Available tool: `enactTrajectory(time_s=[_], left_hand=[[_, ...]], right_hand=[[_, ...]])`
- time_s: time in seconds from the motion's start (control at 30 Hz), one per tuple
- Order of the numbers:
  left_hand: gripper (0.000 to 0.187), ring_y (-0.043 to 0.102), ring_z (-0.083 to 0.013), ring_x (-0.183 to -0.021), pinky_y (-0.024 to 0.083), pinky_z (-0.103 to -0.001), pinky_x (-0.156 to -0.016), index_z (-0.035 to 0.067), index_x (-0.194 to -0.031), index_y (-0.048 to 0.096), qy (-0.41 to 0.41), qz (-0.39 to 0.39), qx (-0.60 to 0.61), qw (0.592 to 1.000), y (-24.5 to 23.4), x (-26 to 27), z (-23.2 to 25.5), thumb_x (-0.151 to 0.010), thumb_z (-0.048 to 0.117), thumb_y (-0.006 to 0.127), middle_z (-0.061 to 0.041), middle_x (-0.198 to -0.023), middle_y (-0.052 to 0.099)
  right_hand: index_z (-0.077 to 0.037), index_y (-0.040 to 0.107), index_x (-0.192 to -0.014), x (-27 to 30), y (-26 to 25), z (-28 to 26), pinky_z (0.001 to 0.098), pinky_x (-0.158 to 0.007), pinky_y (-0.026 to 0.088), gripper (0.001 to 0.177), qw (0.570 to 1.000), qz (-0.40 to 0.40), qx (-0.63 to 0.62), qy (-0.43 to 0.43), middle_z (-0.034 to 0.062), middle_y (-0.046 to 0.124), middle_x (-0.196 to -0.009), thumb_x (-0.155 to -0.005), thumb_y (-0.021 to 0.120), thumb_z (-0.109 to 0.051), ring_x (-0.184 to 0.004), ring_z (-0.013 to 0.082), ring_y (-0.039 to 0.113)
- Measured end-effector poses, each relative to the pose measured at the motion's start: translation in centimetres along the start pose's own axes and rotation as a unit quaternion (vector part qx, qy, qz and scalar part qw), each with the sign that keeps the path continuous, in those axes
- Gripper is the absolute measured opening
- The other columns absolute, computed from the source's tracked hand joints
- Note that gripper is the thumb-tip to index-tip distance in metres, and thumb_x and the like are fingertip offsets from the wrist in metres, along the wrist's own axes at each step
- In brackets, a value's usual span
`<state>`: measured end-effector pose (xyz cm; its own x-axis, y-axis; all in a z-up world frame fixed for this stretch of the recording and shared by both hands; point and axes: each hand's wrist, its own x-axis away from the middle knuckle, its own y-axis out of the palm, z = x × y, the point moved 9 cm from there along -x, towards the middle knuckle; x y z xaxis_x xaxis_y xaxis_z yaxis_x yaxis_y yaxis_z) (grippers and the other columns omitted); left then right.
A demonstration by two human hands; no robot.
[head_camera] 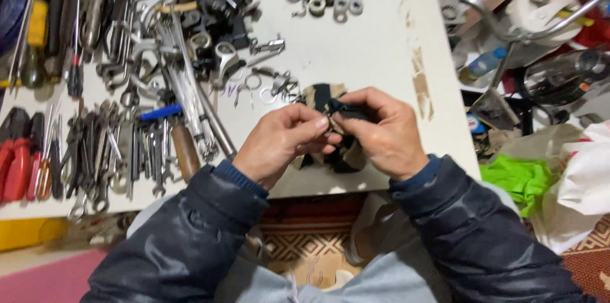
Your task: A person is cleaning a small metal bicycle component by wiping it with a cloth at a workbench filled with tools.
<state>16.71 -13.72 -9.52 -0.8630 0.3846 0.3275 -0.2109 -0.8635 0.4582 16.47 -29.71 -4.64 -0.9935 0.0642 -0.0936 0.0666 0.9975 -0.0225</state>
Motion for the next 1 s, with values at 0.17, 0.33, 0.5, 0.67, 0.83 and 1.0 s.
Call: enactTrajectory(time_s=[0.17, 0.33, 0.5, 0.67, 0.83, 1.0], left_hand=[[0.047, 0.076, -0.0316, -0.082, 0.067, -0.041, -0.073, -0.010, -0.126, 0.058, 0.040, 0.006, -0.023, 0.999, -0.2, -1.1, 0.7, -0.088, 0.012, 0.076, -0.024, -0.095, 0.072], [0.044, 0.073, -0.0228, -0.081, 0.063, -0.032, -0.069, -0.004, -0.125, 0.069, 0.034, 0.013, -0.061, 0.997, 1.0, -1.2, 1.5, -0.088, 0.018, 0.078, -0.018, -0.096, 0.074], [0.042, 0.073, -0.0232, -0.080, 0.061, -0.032, -0.069, -0.001, -0.120, 0.074, -0.008, 0.019, -0.087, 0.996, 0.9, -1.9, 0.8, -0.088, 0.025, 0.080, -0.018, -0.091, 0.076], [0.041, 0.073, -0.0235, -0.080, 0.062, -0.034, -0.073, -0.002, -0.119, 0.073, -0.024, 0.019, -0.053, 0.998, 0.6, -2.9, -0.2, -0.090, 0.025, 0.079, -0.017, -0.092, 0.075], [0.040, 0.074, -0.0271, -0.073, 0.065, -0.037, -0.067, -0.007, -0.116, 0.069, -0.066, 0.023, 0.022, 0.997, 0.6, -2.6, -0.9, -0.092, 0.024, 0.077, -0.017, -0.092, 0.072], [0.029, 0.060, -0.0133, -0.065, 0.053, -0.025, -0.053, -0.003, -0.096, 0.066, -0.104, -0.013, 0.072, 0.992, 1.2, -1.6, -0.1, -0.097, 0.025, 0.070, -0.009, -0.081, 0.062]], right_hand=[[0.000, 0.075, -0.109, 0.5, 0.4, -0.7, 0.0299, -0.066, 0.057, 0.028, 1.000, -0.006, 0.019, 0.003, 0.0108, 0.070, -0.079, -0.081, 0.076, 0.005, -0.072, 0.0133, 0.064], [-0.002, 0.069, -0.122, 0.9, 1.2, -2.0, 0.0290, -0.073, 0.058, 0.043, 1.000, -0.017, -0.015, -0.001, 0.0079, 0.073, -0.084, -0.080, 0.077, 0.005, -0.076, 0.0129, 0.067], [-0.002, 0.076, -0.113, 0.4, 0.7, -1.9, 0.0318, -0.069, 0.058, 0.033, 0.999, -0.015, 0.039, 0.020, 0.0120, 0.077, -0.083, -0.080, 0.078, 0.002, -0.075, 0.0154, 0.068], [-0.004, 0.078, -0.104, -0.2, -0.2, -1.5, 0.0322, -0.066, 0.055, 0.026, 0.995, 0.002, 0.091, 0.030, 0.0110, 0.075, -0.078, -0.078, 0.082, -0.005, -0.072, 0.0163, 0.065], [-0.003, 0.078, -0.090, -0.2, -0.1, -1.2, 0.0302, -0.058, 0.051, 0.015, 0.993, 0.016, 0.114, 0.030, 0.0098, 0.072, -0.066, -0.076, 0.083, -0.006, -0.064, 0.0160, 0.063], [-0.005, 0.073, -0.088, -0.1, 1.4, -4.4, 0.0253, -0.060, 0.054, 0.016, 0.958, -0.010, 0.267, -0.103, 0.0030, 0.077, -0.074, -0.074, 0.065, -0.005, -0.062, 0.0147, 0.066]])
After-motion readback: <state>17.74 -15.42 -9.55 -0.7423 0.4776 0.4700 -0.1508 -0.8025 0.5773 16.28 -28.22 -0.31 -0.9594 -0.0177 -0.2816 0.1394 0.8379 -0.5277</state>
